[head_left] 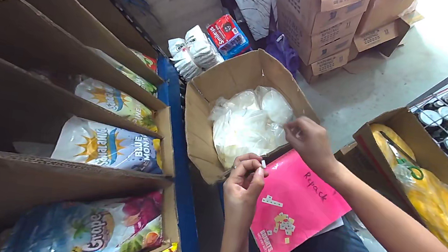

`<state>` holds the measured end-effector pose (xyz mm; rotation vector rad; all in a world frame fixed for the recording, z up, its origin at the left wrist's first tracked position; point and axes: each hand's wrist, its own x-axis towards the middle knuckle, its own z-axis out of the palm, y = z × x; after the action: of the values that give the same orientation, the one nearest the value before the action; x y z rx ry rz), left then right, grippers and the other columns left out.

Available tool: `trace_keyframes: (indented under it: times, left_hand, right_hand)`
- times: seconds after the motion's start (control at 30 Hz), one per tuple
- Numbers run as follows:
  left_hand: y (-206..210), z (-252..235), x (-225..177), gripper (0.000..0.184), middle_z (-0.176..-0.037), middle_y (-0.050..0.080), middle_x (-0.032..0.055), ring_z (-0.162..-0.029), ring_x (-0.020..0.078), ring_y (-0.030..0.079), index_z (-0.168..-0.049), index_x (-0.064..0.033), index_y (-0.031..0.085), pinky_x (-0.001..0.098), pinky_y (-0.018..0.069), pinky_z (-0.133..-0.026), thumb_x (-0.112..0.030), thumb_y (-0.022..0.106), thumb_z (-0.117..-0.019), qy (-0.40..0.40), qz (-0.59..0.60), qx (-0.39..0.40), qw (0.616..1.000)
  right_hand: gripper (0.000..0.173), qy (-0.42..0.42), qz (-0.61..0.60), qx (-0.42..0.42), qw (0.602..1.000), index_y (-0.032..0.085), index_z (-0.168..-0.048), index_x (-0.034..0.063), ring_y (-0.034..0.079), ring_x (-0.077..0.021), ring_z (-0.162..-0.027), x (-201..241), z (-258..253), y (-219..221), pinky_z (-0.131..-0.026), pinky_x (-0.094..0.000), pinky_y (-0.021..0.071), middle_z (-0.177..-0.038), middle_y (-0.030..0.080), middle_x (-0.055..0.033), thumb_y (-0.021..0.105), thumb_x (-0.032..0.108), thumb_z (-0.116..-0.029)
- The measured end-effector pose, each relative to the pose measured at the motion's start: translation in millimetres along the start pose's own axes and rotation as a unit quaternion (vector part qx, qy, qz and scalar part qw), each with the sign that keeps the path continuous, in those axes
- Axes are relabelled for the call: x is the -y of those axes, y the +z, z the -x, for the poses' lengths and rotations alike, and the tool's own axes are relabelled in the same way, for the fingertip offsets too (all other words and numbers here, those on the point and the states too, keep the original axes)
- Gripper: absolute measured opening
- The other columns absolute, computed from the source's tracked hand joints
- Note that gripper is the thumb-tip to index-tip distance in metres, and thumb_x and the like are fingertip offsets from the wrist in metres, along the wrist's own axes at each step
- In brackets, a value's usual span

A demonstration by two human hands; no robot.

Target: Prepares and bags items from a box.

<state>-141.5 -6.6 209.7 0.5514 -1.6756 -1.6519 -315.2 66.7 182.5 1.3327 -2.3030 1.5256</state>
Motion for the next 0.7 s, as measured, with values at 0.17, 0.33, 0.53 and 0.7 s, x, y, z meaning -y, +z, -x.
trace_keyframes:
  times: [0.17, 0.33, 0.53, 0.7]
  left_hand:
    - [-2, -6, 3, 0.010, -0.109, 0.064, 0.0000, -0.094, 0.0052, 0.067, -0.088, -0.0051, 0.066, 0.0233, 0.0600, -0.080, -0.006, 0.056, -0.0911, -0.045, -0.007, -0.041, 0.998]
    - [-13, -12, 13, 0.012, -0.111, 0.064, 0.0018, -0.095, 0.0057, 0.066, -0.091, -0.0024, 0.066, 0.0238, 0.0591, -0.082, -0.004, 0.054, -0.0916, -0.073, -0.022, -0.057, 0.995]
    - [-15, -23, 21, 0.011, -0.112, 0.062, 0.0044, -0.097, 0.0062, 0.065, -0.094, 0.0007, 0.065, 0.0244, 0.0582, -0.083, -0.003, 0.054, -0.0929, -0.098, -0.037, -0.073, 0.992]
    - [-15, -30, 29, 0.014, -0.115, 0.062, 0.0086, -0.101, 0.0080, 0.064, -0.097, 0.0043, 0.065, 0.0246, 0.0577, -0.084, -0.005, 0.055, -0.0936, -0.099, -0.071, -0.070, 0.990]
  right_hand:
    - [0.024, 0.122, 0.115, 0.207, 0.964, 0.070, -0.111, -0.0095, 0.066, -0.0443, -0.111, -55, -33, 44, -0.098, -0.0575, 0.0500, -0.113, 0.068, -0.0281, 0.053, 0.007, -0.1038]
    - [0.019, 0.184, 0.105, 0.257, 0.943, 0.066, -0.113, -0.0087, 0.060, -0.0448, -0.118, -55, -41, 44, -0.099, -0.0583, 0.0480, -0.120, 0.062, -0.0284, 0.055, -0.003, -0.0979]
    - [0.026, 0.099, 0.069, 0.213, 0.970, 0.074, -0.106, -0.0021, 0.058, -0.0458, -0.117, -46, -34, 30, -0.096, -0.0628, 0.0445, -0.125, 0.063, -0.0257, 0.067, 0.021, -0.0955]
    - [0.019, -0.011, -0.072, 0.183, 0.980, 0.076, -0.105, 0.0022, 0.063, -0.0351, -0.116, -15, -17, 25, -0.099, -0.0533, 0.0496, -0.123, 0.068, -0.0187, 0.064, 0.013, -0.0964]
